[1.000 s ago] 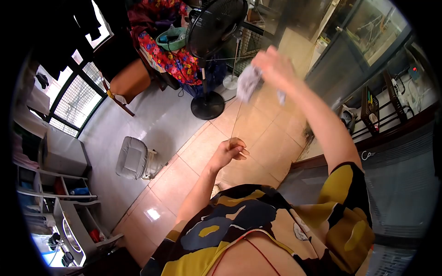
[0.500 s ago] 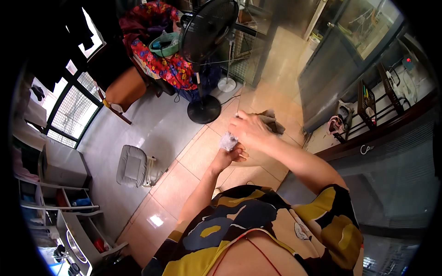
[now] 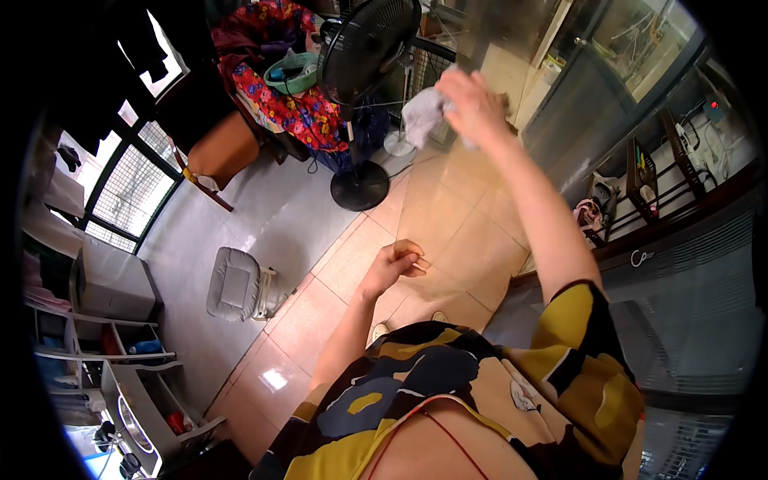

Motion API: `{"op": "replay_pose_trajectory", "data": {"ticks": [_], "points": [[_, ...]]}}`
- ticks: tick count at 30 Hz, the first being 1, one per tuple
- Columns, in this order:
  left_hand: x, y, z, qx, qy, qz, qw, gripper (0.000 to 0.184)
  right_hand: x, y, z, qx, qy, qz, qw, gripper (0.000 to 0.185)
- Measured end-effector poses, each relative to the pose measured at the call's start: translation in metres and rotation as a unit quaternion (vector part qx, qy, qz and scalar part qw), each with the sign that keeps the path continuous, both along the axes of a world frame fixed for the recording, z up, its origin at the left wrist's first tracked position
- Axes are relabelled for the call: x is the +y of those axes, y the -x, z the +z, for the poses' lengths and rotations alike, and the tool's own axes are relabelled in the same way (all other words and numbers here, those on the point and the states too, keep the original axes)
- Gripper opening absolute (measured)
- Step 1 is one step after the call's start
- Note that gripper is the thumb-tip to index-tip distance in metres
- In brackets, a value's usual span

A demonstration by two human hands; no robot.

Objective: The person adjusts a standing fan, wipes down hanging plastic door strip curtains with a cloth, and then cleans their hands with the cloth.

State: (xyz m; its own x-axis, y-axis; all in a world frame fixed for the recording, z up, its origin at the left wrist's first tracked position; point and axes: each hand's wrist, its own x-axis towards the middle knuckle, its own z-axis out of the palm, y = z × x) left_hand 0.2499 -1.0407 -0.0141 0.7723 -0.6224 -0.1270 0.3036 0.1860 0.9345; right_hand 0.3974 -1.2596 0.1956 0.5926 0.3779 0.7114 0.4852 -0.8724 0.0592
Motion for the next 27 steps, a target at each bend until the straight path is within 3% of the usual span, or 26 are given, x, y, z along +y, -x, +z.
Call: {"op": "replay_pose_trajectory", "data": {"ticks": [5,8,11,12,15,17,21,25,27], "points": [[0.000,-0.005,-0.002,0.020,0.006,-0.028,0.999,0.016,0.046,0.082,-0.111,0.099,0.043,0.095,0.990,0.019],[-0.003,-0.005,-0.015,0.039,-0.013,0.044,0.998,0.026,0.060,0.135,-0.121,0.187,0.011,0.116,0.975,0.044],[0.002,-0.011,-0.019,-0.265,-0.053,0.078,0.960,0.037,0.060,0.164,-0.122,0.205,-0.012,0.150,0.967,0.050],[0.005,-0.011,-0.018,-0.230,-0.041,0.047,0.971,0.042,0.056,0.166,-0.124,0.195,-0.005,0.154,0.969,0.051],[0.005,-0.001,-0.002,0.026,0.032,0.006,0.999,0.039,0.045,0.156,-0.132,0.149,0.029,0.136,0.979,0.049],[0.004,-0.003,0.002,0.042,0.026,-0.013,0.999,0.025,0.031,0.125,-0.125,0.102,0.067,0.082,0.989,0.045],[0.006,-0.001,0.009,0.051,0.068,-0.055,0.995,0.015,-0.012,0.047,-0.081,0.036,-0.021,-0.031,0.999,0.044],[0.008,0.006,0.009,0.041,0.072,-0.053,0.995,0.015,-0.058,-0.019,-0.035,0.027,-0.271,-0.143,0.952,0.031],[0.007,0.008,0.010,0.039,0.069,-0.056,0.995,0.014,-0.070,-0.049,-0.033,0.038,-0.327,-0.181,0.927,0.034]]}}
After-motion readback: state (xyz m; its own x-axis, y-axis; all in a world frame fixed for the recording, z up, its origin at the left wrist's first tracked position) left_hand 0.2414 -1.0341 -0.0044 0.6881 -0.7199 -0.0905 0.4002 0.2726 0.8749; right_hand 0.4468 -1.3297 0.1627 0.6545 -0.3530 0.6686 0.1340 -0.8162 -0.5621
